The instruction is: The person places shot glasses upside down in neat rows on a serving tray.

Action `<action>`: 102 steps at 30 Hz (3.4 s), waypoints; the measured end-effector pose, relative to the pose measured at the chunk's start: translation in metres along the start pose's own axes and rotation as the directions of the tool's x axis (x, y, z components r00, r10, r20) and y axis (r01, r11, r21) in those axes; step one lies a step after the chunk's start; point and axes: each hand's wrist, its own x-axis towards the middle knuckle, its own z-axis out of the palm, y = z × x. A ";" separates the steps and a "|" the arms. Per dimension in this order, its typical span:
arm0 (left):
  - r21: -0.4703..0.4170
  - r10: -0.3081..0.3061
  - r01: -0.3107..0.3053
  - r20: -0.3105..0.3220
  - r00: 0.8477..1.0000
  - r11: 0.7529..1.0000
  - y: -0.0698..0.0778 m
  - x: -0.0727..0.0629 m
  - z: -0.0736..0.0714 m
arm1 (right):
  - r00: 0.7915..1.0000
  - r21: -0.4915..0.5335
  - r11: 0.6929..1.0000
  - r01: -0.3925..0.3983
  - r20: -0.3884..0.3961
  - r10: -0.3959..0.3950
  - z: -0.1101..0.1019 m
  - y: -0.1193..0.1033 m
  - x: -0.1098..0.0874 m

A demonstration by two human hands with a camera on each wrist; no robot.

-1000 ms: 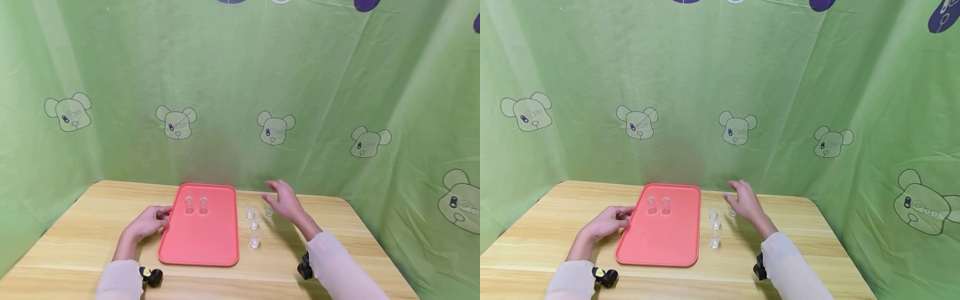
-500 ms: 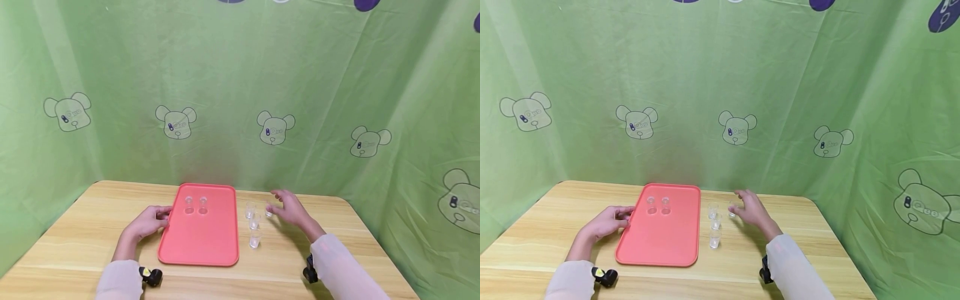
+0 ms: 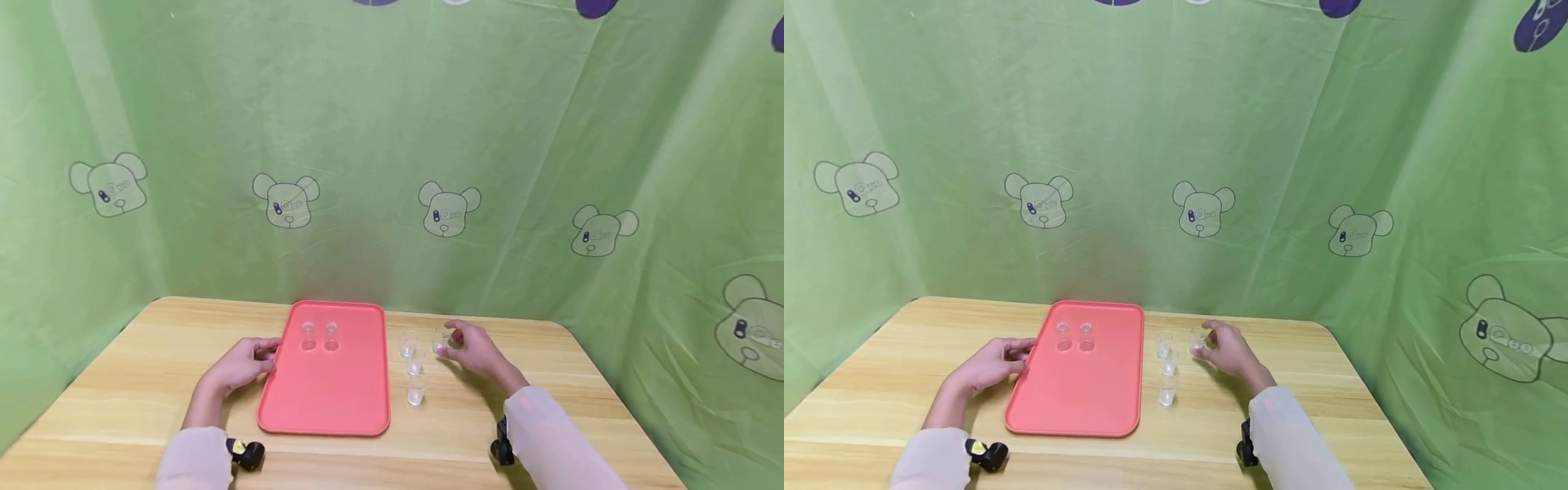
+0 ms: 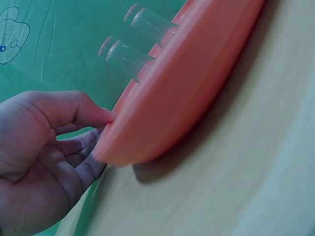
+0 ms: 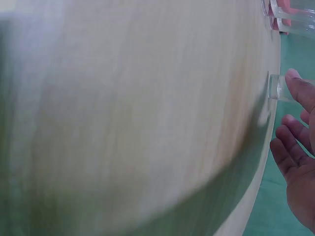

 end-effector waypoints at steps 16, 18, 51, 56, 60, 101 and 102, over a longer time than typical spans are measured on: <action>0.008 0.004 -0.004 -0.002 1.000 1.000 -0.004 0.003 -0.004 | 0.999 0.148 0.988 -0.046 0.016 0.044 0.011 0.000 0.003; 0.008 0.005 -0.005 -0.002 1.000 1.000 -0.004 0.003 -0.004 | 0.999 0.160 0.986 -0.053 0.011 0.051 0.013 0.000 0.004; 0.002 -0.002 0.002 -0.011 1.000 1.000 -0.007 0.006 -0.001 | 0.992 0.263 0.958 -0.119 0.002 0.123 0.014 0.003 0.009; 0.007 -0.007 0.007 -0.008 1.000 1.000 -0.006 0.006 -0.001 | 0.996 0.235 0.968 -0.088 -0.009 0.093 0.009 -0.003 0.014; 0.006 -0.009 0.009 -0.008 1.000 1.000 -0.006 0.005 -0.001 | 0.997 0.218 0.974 -0.068 -0.005 0.071 0.004 -0.009 0.018; -0.006 -0.014 0.014 -0.007 1.000 1.000 -0.005 0.005 -0.001 | 0.989 0.203 0.970 0.136 0.034 -0.146 0.013 -0.137 0.060; -0.007 -0.014 0.014 -0.007 1.000 1.000 -0.005 0.005 -0.001 | 0.989 0.209 0.969 0.133 0.034 -0.144 0.015 -0.139 0.060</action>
